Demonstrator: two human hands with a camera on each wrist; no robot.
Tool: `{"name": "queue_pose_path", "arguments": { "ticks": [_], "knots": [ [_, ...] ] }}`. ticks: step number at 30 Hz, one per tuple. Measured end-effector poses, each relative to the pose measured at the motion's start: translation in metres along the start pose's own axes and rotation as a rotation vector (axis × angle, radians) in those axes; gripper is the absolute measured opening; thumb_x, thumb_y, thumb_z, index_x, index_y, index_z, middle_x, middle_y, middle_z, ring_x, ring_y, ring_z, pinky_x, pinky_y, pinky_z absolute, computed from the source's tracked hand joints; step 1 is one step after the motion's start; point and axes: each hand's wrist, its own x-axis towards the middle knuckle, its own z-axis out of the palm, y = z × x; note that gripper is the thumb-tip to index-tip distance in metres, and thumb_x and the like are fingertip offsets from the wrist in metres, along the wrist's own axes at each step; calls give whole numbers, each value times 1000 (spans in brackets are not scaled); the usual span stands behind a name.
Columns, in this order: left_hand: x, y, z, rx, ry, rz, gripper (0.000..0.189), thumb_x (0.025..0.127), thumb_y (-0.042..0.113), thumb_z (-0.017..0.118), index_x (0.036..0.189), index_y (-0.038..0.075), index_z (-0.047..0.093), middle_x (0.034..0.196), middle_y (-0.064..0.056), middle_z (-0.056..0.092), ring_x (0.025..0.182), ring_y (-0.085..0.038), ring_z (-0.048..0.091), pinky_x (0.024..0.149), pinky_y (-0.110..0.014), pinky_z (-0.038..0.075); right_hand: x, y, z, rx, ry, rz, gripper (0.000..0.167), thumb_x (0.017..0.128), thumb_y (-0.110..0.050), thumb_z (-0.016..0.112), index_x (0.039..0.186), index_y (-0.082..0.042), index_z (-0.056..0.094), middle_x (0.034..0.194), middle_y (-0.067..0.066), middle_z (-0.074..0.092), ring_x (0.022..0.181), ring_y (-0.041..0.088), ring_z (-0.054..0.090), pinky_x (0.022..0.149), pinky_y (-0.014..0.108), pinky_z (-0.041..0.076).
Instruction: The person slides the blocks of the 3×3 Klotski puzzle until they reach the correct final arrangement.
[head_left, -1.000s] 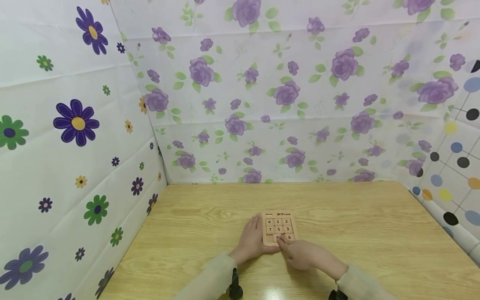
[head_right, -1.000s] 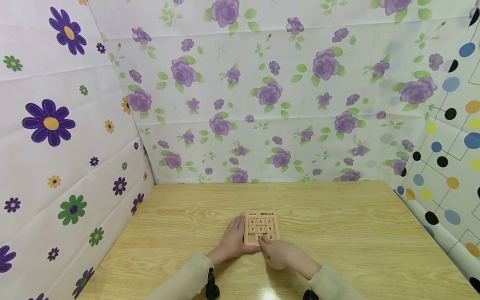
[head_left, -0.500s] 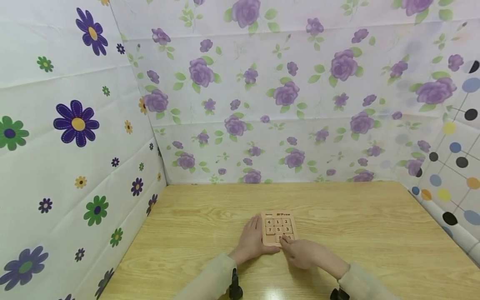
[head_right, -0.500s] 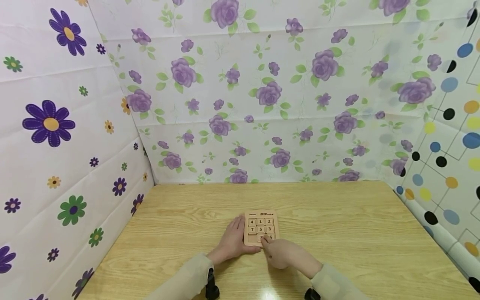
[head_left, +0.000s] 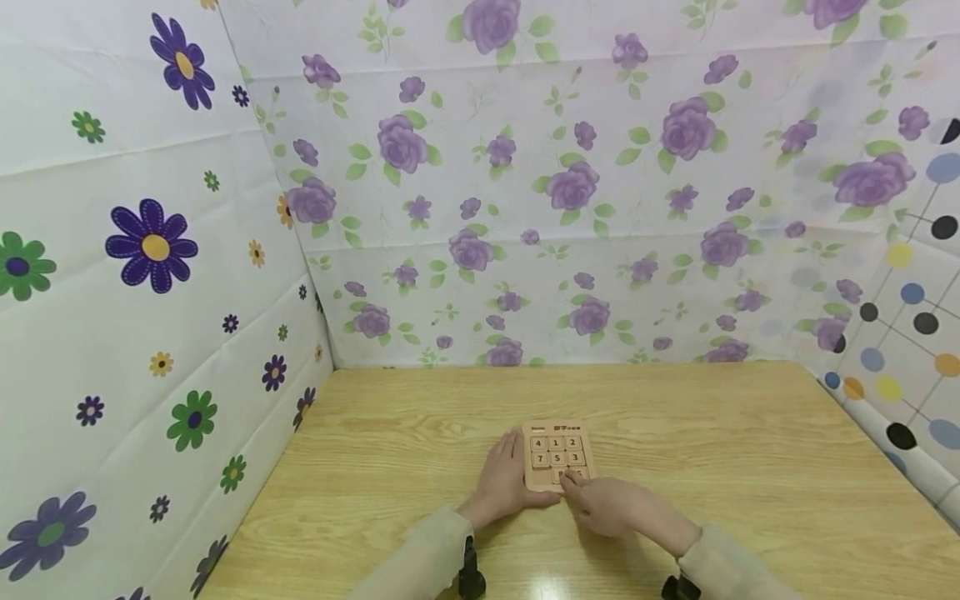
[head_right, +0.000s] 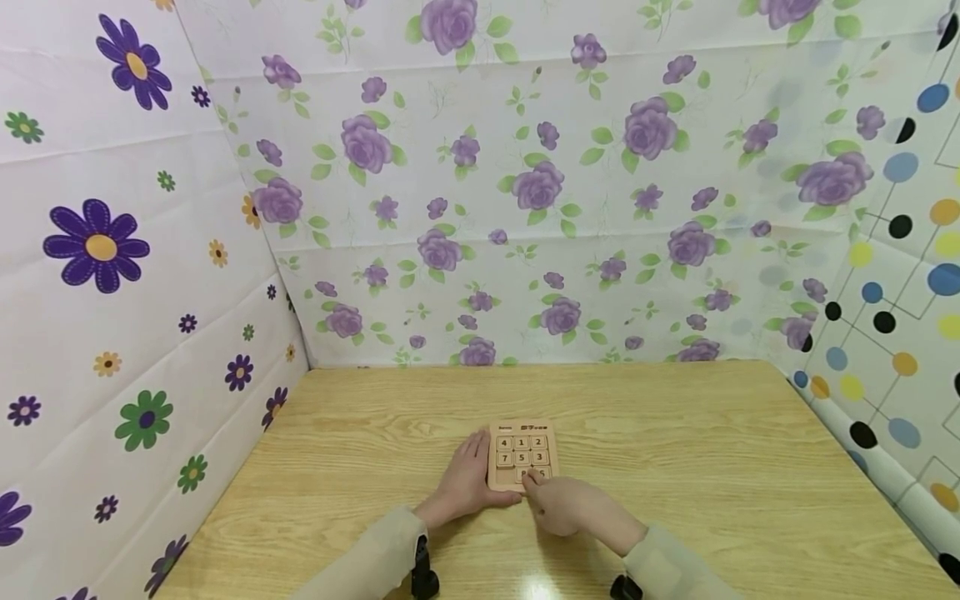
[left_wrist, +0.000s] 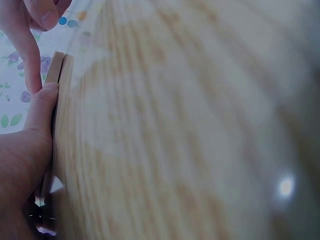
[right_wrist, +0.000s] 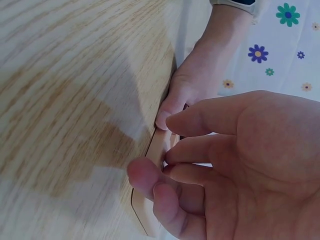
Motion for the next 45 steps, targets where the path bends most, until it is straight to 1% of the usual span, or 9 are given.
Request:
{"name": "queue_pose_path", "arguments": {
  "ticks": [4,7,12,15,20,23,31,42,45],
  "knots": [
    [0,0,0,14,3,2,126,68,73,71,150,-9,19,155,-25,27,146,-35,27,121,-44,24,1,-1,-1,-7,5,-18,54,95,-16,56,146,-3,41,152,17,40,130,30,51,111,43,41],
    [0,0,0,17,9,3,126,67,72,72,149,-9,20,155,-24,28,145,-34,27,121,-43,25,3,-1,-1,-4,14,-57,53,97,-16,54,146,-2,40,151,19,39,131,32,51,111,44,41],
    [0,1,-1,25,18,9,127,66,71,73,149,-10,21,154,-25,30,144,-35,29,121,-43,25,9,0,-3,5,59,-139,51,97,-13,53,143,3,41,148,24,42,132,36,48,110,47,41],
    [0,2,-3,30,19,12,127,66,71,73,148,-11,22,153,-26,31,144,-36,30,120,-44,26,12,1,-4,14,76,-157,49,98,-13,51,143,4,42,148,24,42,133,36,47,110,47,41],
    [1,2,-4,34,11,10,127,67,72,71,148,-11,21,154,-27,30,144,-36,29,121,-44,26,17,1,-3,23,72,-147,49,100,-16,49,145,1,41,150,22,38,136,34,44,113,47,38],
    [1,2,-4,32,14,11,128,67,74,70,148,-12,21,154,-27,29,144,-36,29,120,-44,26,21,0,-2,16,66,-143,51,99,-18,50,145,0,40,151,22,38,136,35,44,114,47,36],
    [-2,2,-2,55,3,1,127,68,73,69,148,-12,20,154,-28,27,144,-37,29,120,-44,27,33,-2,-1,-12,86,-159,52,98,-16,51,144,5,39,148,26,40,129,37,51,111,47,41],
    [-1,2,-2,65,16,9,120,71,69,71,147,-11,24,154,-27,29,144,-36,30,120,-44,28,42,-8,-1,17,71,-79,51,99,-20,52,144,1,42,148,23,42,129,35,51,111,46,41],
    [-1,2,-2,71,10,8,120,71,68,71,148,-11,24,154,-26,29,144,-35,30,119,-44,29,45,-8,1,13,80,-77,51,98,-20,52,143,2,42,148,22,42,128,36,52,110,46,41]
  ]
}}
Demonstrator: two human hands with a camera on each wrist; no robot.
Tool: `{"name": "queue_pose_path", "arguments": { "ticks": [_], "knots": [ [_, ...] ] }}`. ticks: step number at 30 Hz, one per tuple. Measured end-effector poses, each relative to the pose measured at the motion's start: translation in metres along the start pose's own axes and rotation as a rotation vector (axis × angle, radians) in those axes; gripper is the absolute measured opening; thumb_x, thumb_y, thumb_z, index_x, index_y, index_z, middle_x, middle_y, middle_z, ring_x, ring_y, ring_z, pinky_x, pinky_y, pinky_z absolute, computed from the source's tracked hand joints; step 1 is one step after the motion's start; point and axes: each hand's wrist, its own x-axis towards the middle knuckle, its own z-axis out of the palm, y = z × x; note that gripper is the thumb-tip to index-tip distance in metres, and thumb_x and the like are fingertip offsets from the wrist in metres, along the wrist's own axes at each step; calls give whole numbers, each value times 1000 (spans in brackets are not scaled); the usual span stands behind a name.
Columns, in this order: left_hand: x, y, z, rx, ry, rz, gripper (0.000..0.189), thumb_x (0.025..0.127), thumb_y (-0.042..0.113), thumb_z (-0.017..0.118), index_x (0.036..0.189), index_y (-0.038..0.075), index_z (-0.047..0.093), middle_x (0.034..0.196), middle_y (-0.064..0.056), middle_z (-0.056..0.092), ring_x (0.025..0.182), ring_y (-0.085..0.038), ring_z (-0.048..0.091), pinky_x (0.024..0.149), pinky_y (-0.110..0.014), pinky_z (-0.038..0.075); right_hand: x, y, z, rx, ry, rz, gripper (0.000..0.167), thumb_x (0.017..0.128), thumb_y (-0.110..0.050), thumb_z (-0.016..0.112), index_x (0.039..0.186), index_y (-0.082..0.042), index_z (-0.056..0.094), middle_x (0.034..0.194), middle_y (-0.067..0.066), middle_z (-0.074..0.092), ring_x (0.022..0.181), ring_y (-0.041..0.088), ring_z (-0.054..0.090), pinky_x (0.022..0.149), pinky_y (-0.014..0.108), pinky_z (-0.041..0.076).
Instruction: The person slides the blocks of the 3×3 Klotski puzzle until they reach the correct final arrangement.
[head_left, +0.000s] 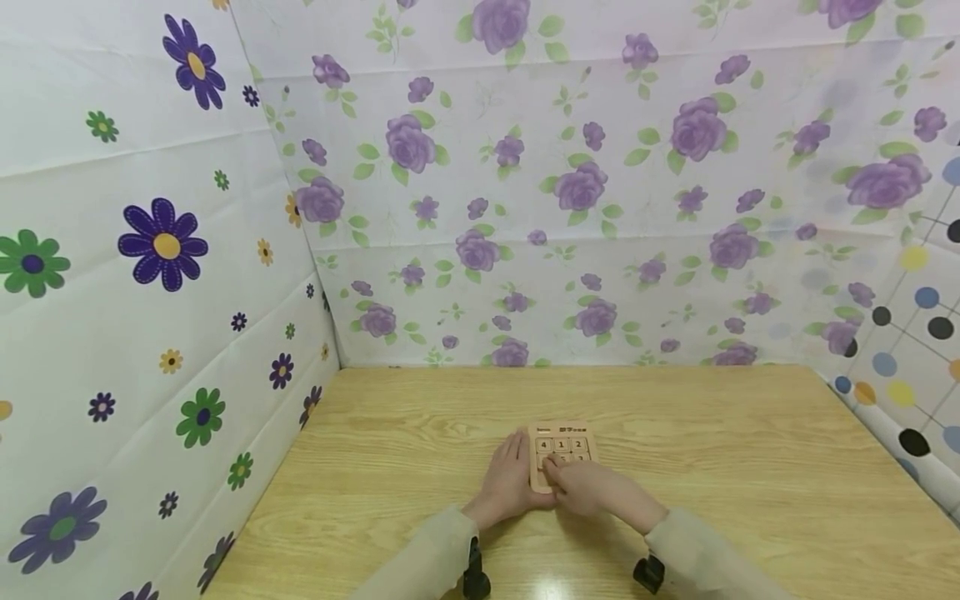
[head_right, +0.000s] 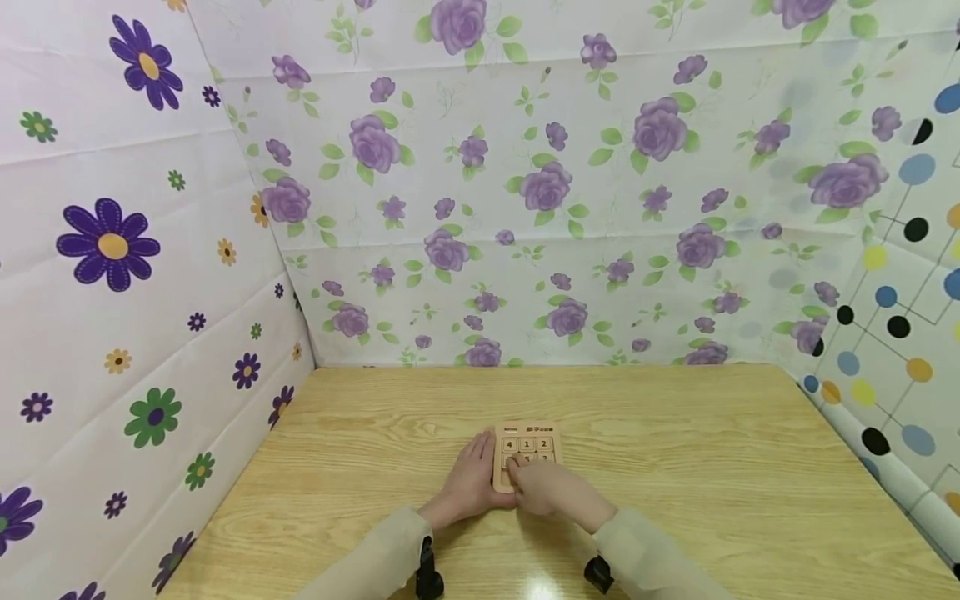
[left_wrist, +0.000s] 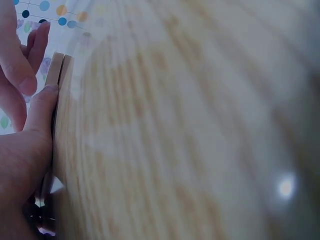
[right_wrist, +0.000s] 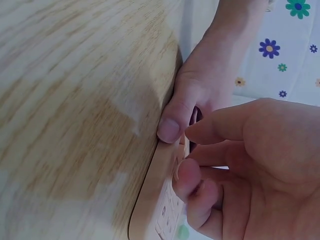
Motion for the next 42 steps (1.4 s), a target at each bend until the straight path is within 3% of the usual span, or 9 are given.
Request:
{"name": "queue_pose_path", "arguments": {
  "ticks": [11,14,17,19,23,27,31,37,42],
  "knots": [
    [-1,1,0,11,-6,4,118,72,67,71,148,-10,25,155,-25,29,144,-35,30,119,-44,30,4,-4,1,-61,-13,19,49,99,-17,49,144,0,42,150,19,42,124,35,56,107,45,45],
    [-1,1,0,16,-8,6,118,72,66,72,148,-11,25,155,-25,29,144,-34,30,119,-44,30,4,-9,-1,-89,-51,48,48,100,-16,46,146,-1,40,151,17,41,95,28,69,85,38,58],
    [-1,1,-1,11,-1,12,118,71,65,73,147,-11,25,154,-26,30,144,-35,31,118,-44,31,5,-12,-3,-124,-99,74,49,101,-16,44,148,-2,37,153,16,38,60,19,63,61,30,57],
    [-1,1,-1,13,1,15,118,71,65,73,147,-12,25,154,-27,30,144,-35,31,118,-44,31,6,-14,-4,-147,-124,83,50,102,-17,43,149,-2,35,155,15,36,50,15,57,63,30,57],
    [-1,1,-2,21,2,17,118,72,66,72,147,-12,26,154,-26,30,144,-35,31,118,-44,31,5,-16,-5,-156,-137,94,51,101,-17,43,149,-3,34,156,14,34,49,13,55,71,32,57],
    [-1,0,-1,31,3,20,117,72,66,72,147,-12,26,154,-26,30,144,-34,31,118,-44,30,4,-16,-4,-109,-124,96,52,100,-16,45,149,-3,34,156,15,34,51,15,56,54,27,53],
    [-1,0,1,32,-7,17,117,72,66,72,147,-12,26,154,-26,30,144,-35,30,119,-44,29,1,-15,0,-70,-90,84,51,99,-14,47,148,-2,37,154,16,36,59,14,53,55,26,49],
    [-1,1,1,24,-10,7,119,71,67,72,148,-11,24,154,-26,29,145,-35,29,119,-43,29,-2,-15,4,-66,-55,71,51,98,-14,47,147,-3,38,153,14,38,44,9,35,44,22,39],
    [0,1,1,5,-10,0,120,70,65,74,148,-11,24,155,-27,28,145,-35,29,119,-44,29,-4,-13,3,-51,-53,60,50,100,-16,46,148,-3,38,153,15,38,41,8,36,40,21,39]
  ]
}}
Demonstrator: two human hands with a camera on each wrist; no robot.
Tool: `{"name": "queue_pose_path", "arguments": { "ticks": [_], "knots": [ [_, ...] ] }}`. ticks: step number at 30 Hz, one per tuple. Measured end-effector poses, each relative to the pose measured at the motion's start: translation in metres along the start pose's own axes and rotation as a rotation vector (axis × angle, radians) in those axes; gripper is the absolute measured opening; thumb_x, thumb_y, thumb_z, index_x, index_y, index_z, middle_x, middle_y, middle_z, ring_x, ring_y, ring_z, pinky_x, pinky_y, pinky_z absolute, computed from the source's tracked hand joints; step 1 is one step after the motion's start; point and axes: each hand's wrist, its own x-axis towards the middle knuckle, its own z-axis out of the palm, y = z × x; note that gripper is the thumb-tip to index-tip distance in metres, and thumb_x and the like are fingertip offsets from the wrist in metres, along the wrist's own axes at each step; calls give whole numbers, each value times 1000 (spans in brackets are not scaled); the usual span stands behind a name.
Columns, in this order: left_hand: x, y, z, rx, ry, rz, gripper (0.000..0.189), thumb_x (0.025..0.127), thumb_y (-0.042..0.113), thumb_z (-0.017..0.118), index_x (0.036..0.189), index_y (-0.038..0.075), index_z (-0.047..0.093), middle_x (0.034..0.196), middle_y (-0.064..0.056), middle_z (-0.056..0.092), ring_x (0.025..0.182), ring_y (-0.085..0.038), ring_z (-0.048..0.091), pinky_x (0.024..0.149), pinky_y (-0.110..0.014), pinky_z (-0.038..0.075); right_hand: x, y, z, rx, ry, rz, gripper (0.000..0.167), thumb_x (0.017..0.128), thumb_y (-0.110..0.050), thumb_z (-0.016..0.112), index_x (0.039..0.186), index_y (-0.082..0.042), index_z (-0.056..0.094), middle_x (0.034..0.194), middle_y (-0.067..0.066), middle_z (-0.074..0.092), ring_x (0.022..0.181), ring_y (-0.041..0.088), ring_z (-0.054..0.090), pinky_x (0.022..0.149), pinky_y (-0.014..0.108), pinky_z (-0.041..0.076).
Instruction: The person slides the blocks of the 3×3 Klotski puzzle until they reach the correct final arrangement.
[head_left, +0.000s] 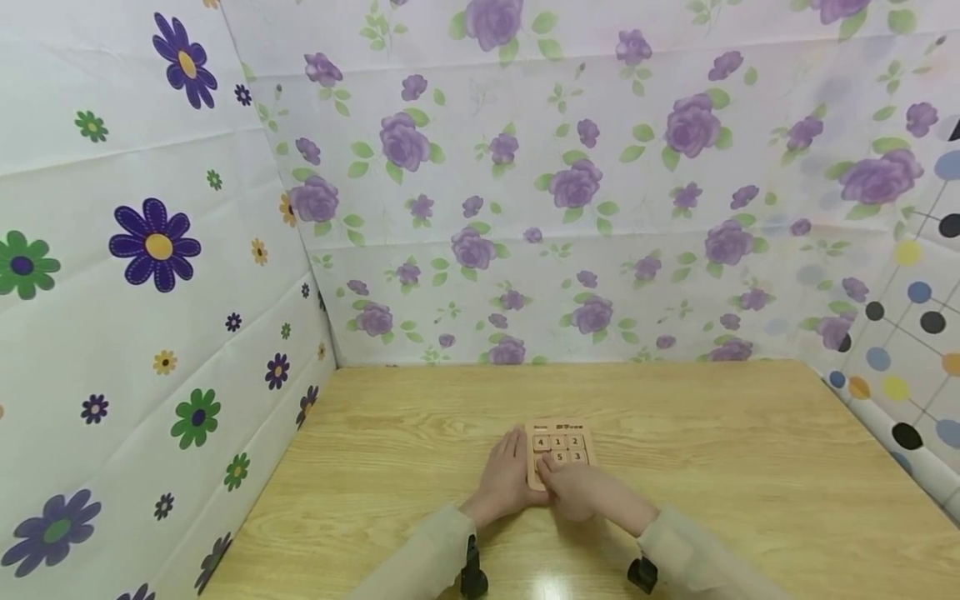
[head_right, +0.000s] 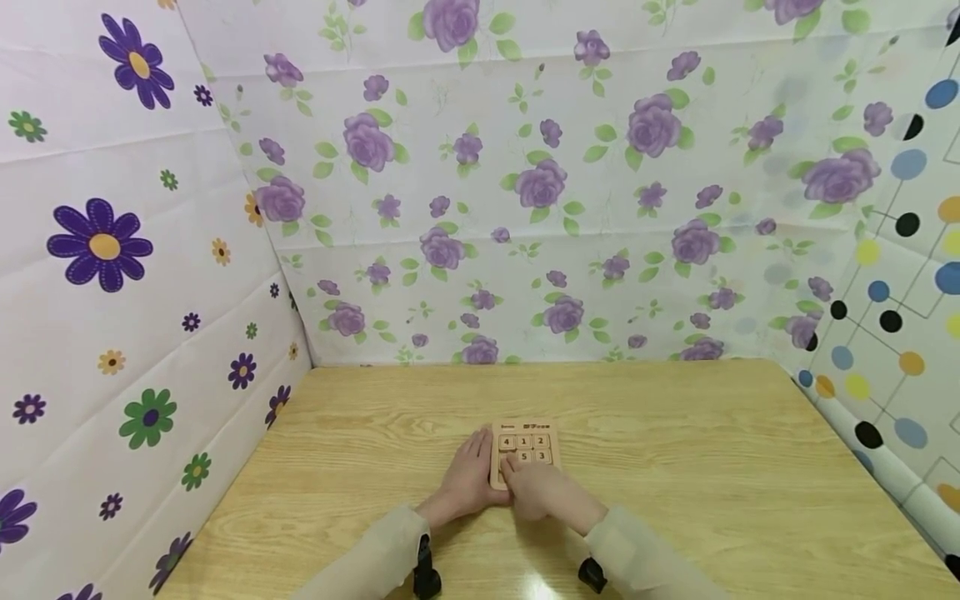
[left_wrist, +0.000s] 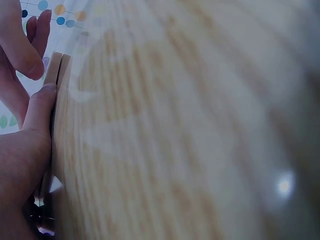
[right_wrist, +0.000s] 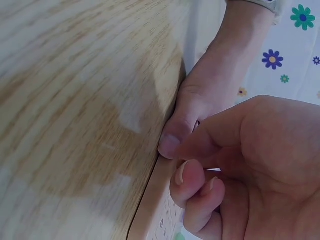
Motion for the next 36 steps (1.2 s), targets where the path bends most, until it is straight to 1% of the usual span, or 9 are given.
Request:
{"name": "queue_pose_path", "arguments": {
  "ticks": [12,15,18,20,23,25,30,34,36],
  "knots": [
    [1,-1,3,22,7,-5,119,70,68,72,148,-10,25,155,-25,29,145,-33,29,120,-43,29,-5,-2,-1,16,2,-3,52,98,-16,48,147,-2,38,153,15,38,41,9,41,43,22,42],
    [2,-1,3,11,11,-6,120,70,67,73,148,-10,25,155,-25,29,145,-34,30,119,-43,29,-5,-1,0,1,9,-18,53,97,-16,50,147,-2,39,152,15,39,51,11,49,57,25,51],
    [2,-1,3,5,2,-9,120,69,67,74,148,-10,25,155,-25,29,145,-34,29,119,-43,29,-4,1,1,-12,7,-34,56,95,-16,54,147,-2,39,152,15,40,65,11,53,73,27,53],
    [3,-1,3,8,-2,-10,121,70,67,74,148,-11,24,155,-25,29,145,-34,29,119,-43,29,-4,2,2,-11,8,-41,56,94,-15,55,146,-2,40,152,15,40,65,11,51,72,26,52],
    [2,-1,3,7,-1,-12,122,69,67,74,148,-11,24,155,-25,28,145,-34,29,119,-44,29,-4,3,3,-4,3,-43,57,93,-14,56,146,-3,40,151,14,41,56,10,43,59,23,45],
    [1,-1,2,5,0,-11,122,68,67,74,148,-11,24,155,-26,29,145,-34,29,119,-44,29,-4,3,3,1,3,-40,57,92,-14,56,146,-3,41,151,15,41,52,11,40,54,23,42],
    [0,0,0,5,-2,-10,122,68,67,75,147,-11,24,155,-26,28,145,-34,29,119,-43,29,-5,1,3,-22,-1,-37,56,92,-15,57,145,-3,43,150,15,42,56,11,44,65,24,48],
    [0,0,0,3,5,-8,123,68,67,75,147,-12,24,155,-26,29,144,-35,29,119,-43,29,-6,0,3,-22,-3,-35,55,92,-14,56,145,-4,43,151,14,42,53,11,40,60,24,45],
    [0,0,-1,1,10,-9,123,67,67,75,147,-12,24,154,-26,29,144,-35,30,119,-43,29,-7,0,3,-28,0,-38,55,91,-13,57,144,-4,44,150,14,43,55,11,42,63,25,48]
  ]
}}
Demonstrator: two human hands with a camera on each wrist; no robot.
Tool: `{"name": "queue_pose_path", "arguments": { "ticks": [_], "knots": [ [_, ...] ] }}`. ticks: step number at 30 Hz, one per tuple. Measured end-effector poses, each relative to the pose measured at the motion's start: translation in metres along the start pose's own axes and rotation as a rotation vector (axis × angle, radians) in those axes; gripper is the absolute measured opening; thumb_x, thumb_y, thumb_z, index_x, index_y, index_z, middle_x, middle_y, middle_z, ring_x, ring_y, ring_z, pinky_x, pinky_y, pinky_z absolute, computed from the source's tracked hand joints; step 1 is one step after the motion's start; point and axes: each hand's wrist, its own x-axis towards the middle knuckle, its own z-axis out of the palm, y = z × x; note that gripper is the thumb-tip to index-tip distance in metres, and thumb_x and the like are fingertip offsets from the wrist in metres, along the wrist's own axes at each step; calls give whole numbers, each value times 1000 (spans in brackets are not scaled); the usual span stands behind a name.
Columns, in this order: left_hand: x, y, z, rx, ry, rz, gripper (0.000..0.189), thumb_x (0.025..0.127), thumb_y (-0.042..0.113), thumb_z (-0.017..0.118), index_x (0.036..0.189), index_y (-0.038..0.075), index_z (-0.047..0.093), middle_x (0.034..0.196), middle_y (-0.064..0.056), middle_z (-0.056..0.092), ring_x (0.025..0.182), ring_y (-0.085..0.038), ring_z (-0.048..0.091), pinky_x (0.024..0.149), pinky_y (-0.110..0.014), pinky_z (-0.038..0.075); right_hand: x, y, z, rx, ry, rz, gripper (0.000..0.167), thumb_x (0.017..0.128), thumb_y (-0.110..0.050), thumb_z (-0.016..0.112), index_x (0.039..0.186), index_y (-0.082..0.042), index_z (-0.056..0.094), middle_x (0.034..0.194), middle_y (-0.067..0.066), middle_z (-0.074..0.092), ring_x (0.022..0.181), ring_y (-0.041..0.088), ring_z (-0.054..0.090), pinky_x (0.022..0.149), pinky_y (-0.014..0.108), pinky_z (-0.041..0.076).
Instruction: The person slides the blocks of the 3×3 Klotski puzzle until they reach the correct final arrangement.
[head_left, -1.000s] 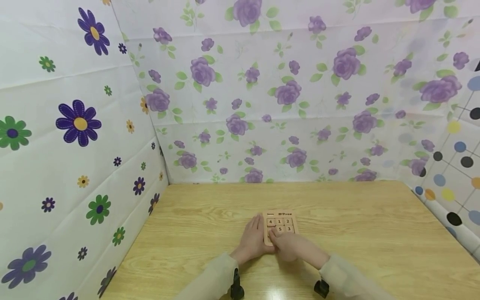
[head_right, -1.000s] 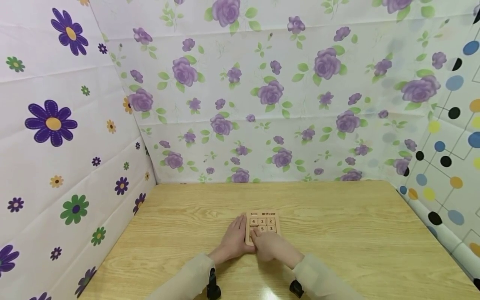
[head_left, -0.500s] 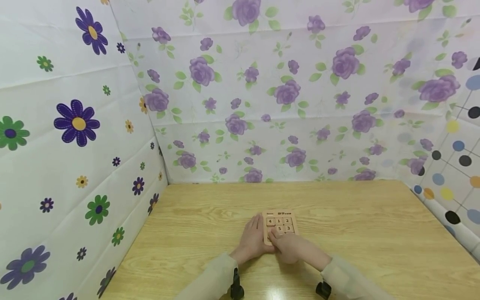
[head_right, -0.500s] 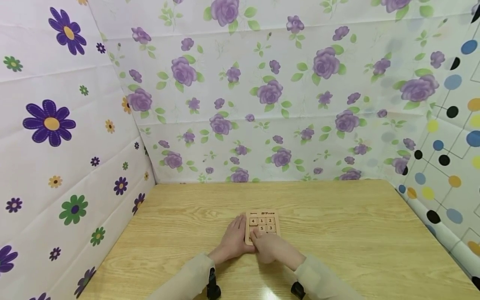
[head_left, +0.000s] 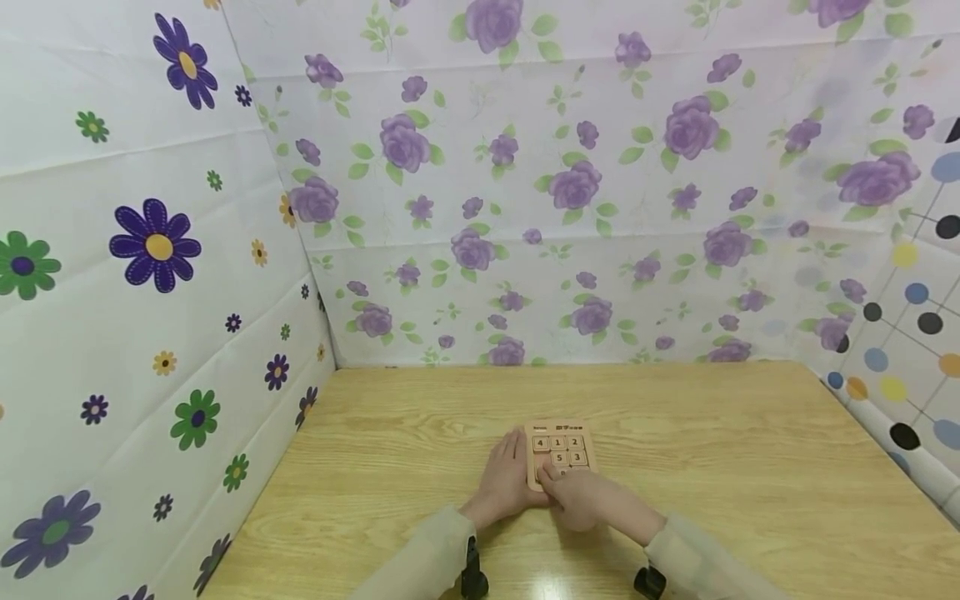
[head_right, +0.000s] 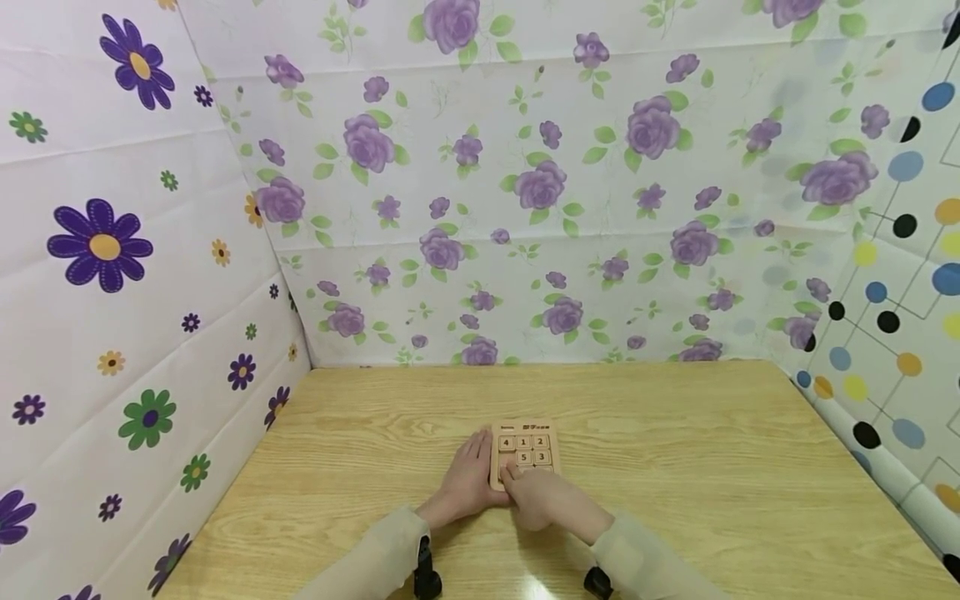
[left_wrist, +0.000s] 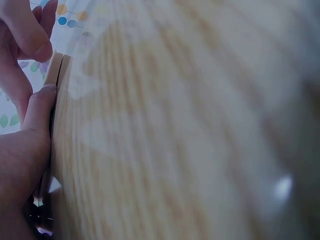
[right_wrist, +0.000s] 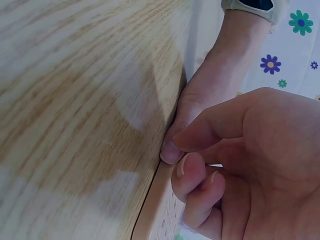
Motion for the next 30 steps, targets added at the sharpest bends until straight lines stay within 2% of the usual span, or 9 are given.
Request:
{"name": "queue_pose_path", "arguments": {
  "ticks": [2,5,7,9,18,22,30],
  "knots": [
    [0,0,0,-6,2,-1,123,67,67,75,147,-12,24,154,-26,29,144,-35,29,119,-43,29,-1,0,0,-9,2,-4,55,90,-12,57,144,-5,45,149,14,44,61,11,48,73,27,53],
    [0,0,0,4,5,0,123,67,67,76,147,-12,24,154,-26,29,144,-35,30,119,-43,29,-2,-1,-1,-33,7,-11,54,89,-12,58,142,-5,47,148,15,46,84,16,63,95,35,53],
    [0,0,1,1,7,1,123,67,66,76,147,-13,24,154,-27,29,144,-35,30,119,-44,29,-2,-2,-2,-40,7,-13,55,89,-12,58,142,-4,48,147,15,47,102,23,65,102,39,49],
    [0,0,1,-4,11,4,124,66,66,77,146,-13,25,154,-27,29,144,-35,30,119,-44,29,-2,-2,-2,-52,10,-18,55,89,-12,58,142,-4,48,147,16,48,112,28,63,105,41,47],
    [-1,0,1,-11,9,5,123,67,65,77,147,-13,25,154,-27,29,144,-35,30,119,-44,28,-4,-1,0,-5,41,-51,47,96,-15,53,140,0,49,144,21,48,121,34,58,105,43,47],
    [0,-1,3,-21,0,-7,122,68,65,76,148,-11,23,155,-26,28,145,-34,28,120,-43,27,-3,1,-1,16,79,-76,45,96,-15,53,138,0,51,142,21,51,124,35,56,107,44,45],
    [1,-2,6,0,3,0,117,71,62,75,147,-11,25,154,-26,29,145,-35,29,120,-44,27,0,6,-2,24,121,-138,37,93,-11,57,128,2,59,130,20,61,114,33,62,99,43,52]
  ]
}}
